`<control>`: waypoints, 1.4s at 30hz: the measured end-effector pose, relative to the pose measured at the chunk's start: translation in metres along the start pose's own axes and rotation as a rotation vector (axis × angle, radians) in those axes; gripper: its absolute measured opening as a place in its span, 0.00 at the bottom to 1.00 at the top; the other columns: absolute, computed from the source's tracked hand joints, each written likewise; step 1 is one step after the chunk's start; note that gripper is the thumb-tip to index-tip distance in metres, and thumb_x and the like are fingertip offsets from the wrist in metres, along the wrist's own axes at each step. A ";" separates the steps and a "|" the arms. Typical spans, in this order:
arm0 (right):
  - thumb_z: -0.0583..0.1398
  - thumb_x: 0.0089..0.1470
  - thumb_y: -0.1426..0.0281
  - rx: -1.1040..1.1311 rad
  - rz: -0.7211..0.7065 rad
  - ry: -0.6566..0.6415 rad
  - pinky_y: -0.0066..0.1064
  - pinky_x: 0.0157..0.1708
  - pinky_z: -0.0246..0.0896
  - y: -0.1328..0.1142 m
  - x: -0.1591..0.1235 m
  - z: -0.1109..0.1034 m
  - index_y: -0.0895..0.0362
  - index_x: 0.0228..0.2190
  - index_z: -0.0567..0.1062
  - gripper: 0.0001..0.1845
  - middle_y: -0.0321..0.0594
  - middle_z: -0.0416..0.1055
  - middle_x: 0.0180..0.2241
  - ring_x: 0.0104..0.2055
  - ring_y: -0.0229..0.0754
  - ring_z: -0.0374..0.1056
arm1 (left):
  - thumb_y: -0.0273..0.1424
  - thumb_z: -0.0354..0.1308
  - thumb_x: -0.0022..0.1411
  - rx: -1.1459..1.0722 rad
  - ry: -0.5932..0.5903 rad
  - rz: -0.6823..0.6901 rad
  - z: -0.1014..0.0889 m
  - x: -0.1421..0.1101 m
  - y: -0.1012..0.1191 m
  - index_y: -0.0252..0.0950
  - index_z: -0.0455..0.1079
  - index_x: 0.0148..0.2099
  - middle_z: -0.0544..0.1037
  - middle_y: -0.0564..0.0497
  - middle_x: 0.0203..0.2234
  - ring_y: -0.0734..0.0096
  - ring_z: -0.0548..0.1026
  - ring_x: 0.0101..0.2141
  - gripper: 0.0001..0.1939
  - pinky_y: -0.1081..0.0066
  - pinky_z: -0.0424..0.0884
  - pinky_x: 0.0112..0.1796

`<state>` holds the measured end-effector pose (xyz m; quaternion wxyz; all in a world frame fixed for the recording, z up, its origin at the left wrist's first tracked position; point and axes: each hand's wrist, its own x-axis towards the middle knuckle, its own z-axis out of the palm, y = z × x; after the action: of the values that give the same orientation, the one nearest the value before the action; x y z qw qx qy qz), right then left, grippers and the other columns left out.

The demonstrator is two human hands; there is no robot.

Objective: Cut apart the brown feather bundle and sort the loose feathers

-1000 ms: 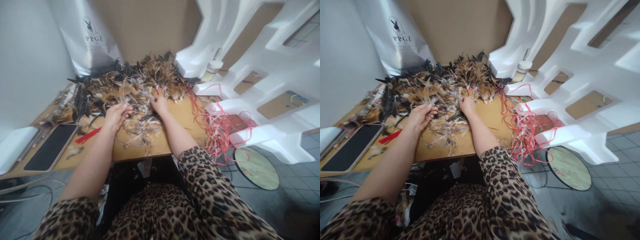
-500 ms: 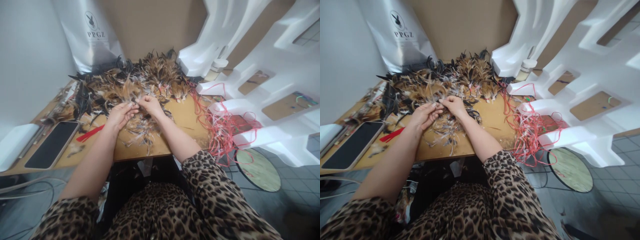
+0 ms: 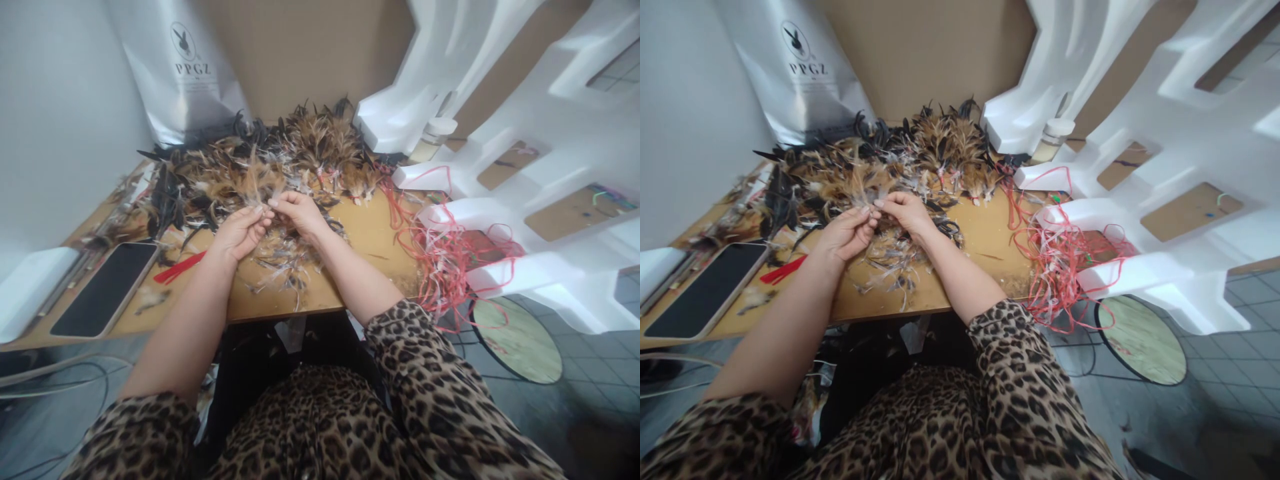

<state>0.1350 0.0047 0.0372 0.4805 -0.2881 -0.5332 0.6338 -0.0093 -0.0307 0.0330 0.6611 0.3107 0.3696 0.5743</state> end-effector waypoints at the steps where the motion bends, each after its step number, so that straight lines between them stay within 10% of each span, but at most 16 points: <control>1: 0.68 0.34 0.58 -0.019 -0.007 0.014 0.21 0.19 0.46 -0.002 -0.001 0.000 0.59 0.21 0.68 0.20 0.28 0.63 0.15 0.18 0.27 0.53 | 0.21 0.57 0.57 0.021 0.014 0.005 0.000 0.000 0.000 0.29 0.72 0.32 0.77 0.49 0.23 0.83 0.73 0.21 0.03 0.87 0.67 0.21; 17: 0.64 0.39 0.58 -0.277 -0.068 0.043 0.23 0.25 0.54 -0.003 0.001 -0.004 0.60 0.22 0.70 0.17 0.30 0.66 0.19 0.22 0.29 0.57 | 0.28 0.65 0.47 0.332 0.008 0.123 0.000 0.000 -0.010 0.27 0.74 0.30 0.76 0.48 0.21 0.82 0.72 0.19 0.08 0.84 0.65 0.20; 29: 0.60 0.42 0.69 -0.872 -0.072 0.370 0.28 0.33 0.58 0.007 0.029 -0.088 0.62 0.23 0.75 0.08 0.37 0.70 0.24 0.27 0.35 0.63 | 0.28 0.63 0.50 0.207 0.149 0.162 -0.002 0.003 -0.005 0.28 0.73 0.33 0.78 0.47 0.24 0.82 0.72 0.19 0.08 0.84 0.64 0.19; 35: 0.60 0.45 0.67 -1.057 -0.100 0.428 0.33 0.39 0.59 0.014 0.030 -0.080 0.60 0.36 0.76 0.15 0.40 0.72 0.30 0.33 0.40 0.66 | 0.28 0.63 0.50 0.195 0.147 0.135 0.000 0.001 -0.005 0.28 0.73 0.33 0.78 0.48 0.24 0.82 0.72 0.19 0.08 0.84 0.63 0.18; 42: 0.55 0.50 0.67 -0.901 -0.268 0.433 0.30 0.39 0.58 0.014 0.035 -0.078 0.60 0.28 0.75 0.11 0.39 0.71 0.27 0.33 0.39 0.65 | 0.25 0.62 0.52 0.151 0.133 0.090 -0.003 0.003 -0.006 0.28 0.73 0.33 0.78 0.47 0.24 0.82 0.72 0.19 0.05 0.85 0.64 0.18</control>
<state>0.1865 0.0684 0.0081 0.4851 -0.5200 -0.6740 0.2000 -0.0084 -0.0286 0.0263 0.5832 0.3371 0.4407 0.5933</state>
